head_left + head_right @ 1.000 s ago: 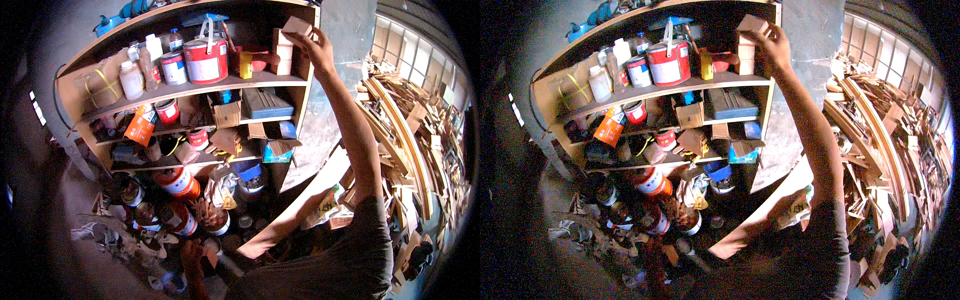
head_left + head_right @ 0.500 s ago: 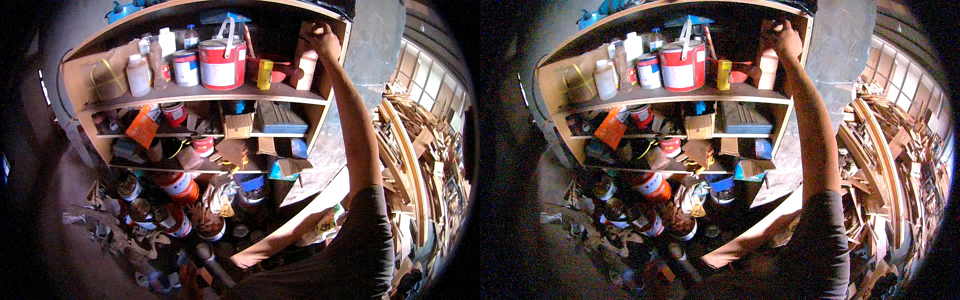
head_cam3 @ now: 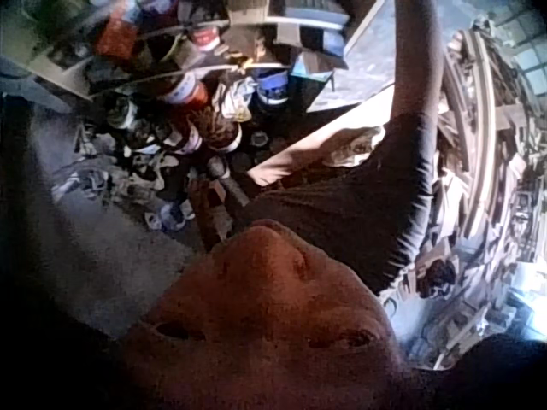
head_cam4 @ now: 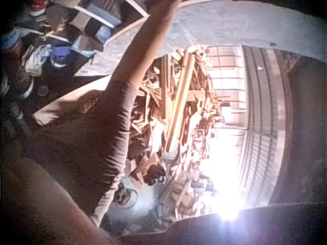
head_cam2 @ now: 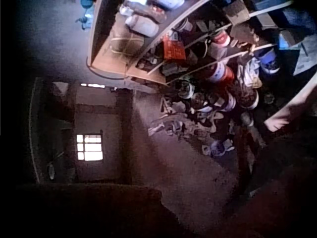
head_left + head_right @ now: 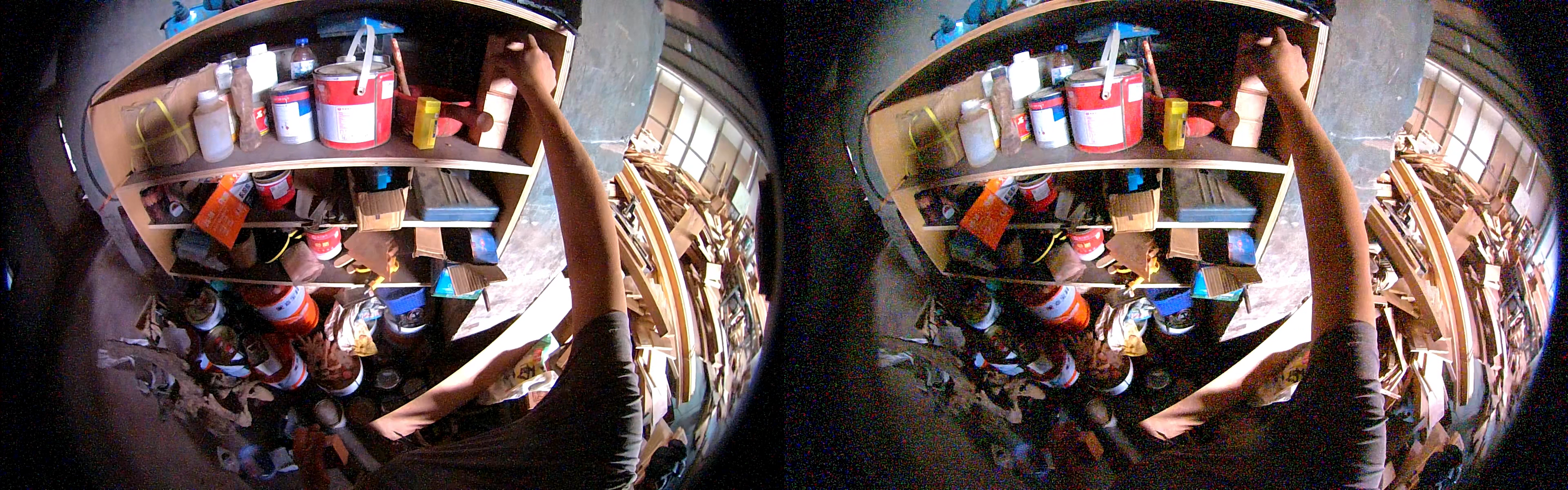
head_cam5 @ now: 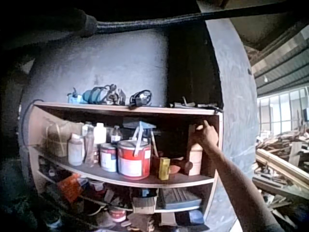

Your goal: The person picks up several small wooden blocks from a workbench, carries them through a workshop, and places them on a storage shelf near paint cans and other supplies.

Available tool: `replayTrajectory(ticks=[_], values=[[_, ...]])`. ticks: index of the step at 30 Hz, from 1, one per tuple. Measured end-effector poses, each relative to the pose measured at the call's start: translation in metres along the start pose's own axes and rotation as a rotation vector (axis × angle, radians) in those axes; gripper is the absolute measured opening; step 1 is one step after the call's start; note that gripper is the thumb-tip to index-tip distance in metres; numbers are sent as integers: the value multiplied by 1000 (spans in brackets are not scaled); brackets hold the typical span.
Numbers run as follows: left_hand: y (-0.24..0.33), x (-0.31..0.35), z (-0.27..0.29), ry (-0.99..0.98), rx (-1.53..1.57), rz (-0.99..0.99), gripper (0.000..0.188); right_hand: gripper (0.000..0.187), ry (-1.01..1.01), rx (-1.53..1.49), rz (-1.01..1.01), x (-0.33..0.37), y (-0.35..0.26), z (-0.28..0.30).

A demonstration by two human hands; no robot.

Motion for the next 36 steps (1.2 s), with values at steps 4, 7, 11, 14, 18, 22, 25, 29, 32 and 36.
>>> replayTrajectory(ticks=[4,7,11,14,18,22,25,29,32,36], values=[[-1,5,3,15,2,4,46,67,59,22,13,3,-7,-14],[-2,6,0,12,-1,6,45,53,53,-8,-70,-14,14,-29],[-4,11,8,50,-3,14,44,67,61,70,-21,-12,15,-33],[-7,18,16,94,5,15,44,60,115,-30,-102,18,-34,-13],[-6,12,10,67,8,21,43,61,115,-29,-63,14,-22,-7],[-3,14,6,45,33,4,43,72,72,20,39,-9,14,-33],[-1,10,-1,4,33,7,42,75,96,41,-28,-16,25,-38],[-3,17,5,-2,44,8,42,83,219,-64,96,19,-2,0],[-2,18,10,-21,42,-8,42,69,437,-235,244,52,-10,65],[9,22,17,-41,87,-61,41,51,276,-615,-124,195,-17,136]])
Point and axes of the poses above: each hand's wrist, its own x-axis away from the middle knuckle, its own z-axis out of the back of the hand, y = z × x, the point moved 2 cm from there along -x, towards the middle knuckle, and after that the axes turned 12 degrees about y, right-handed, at the moved point
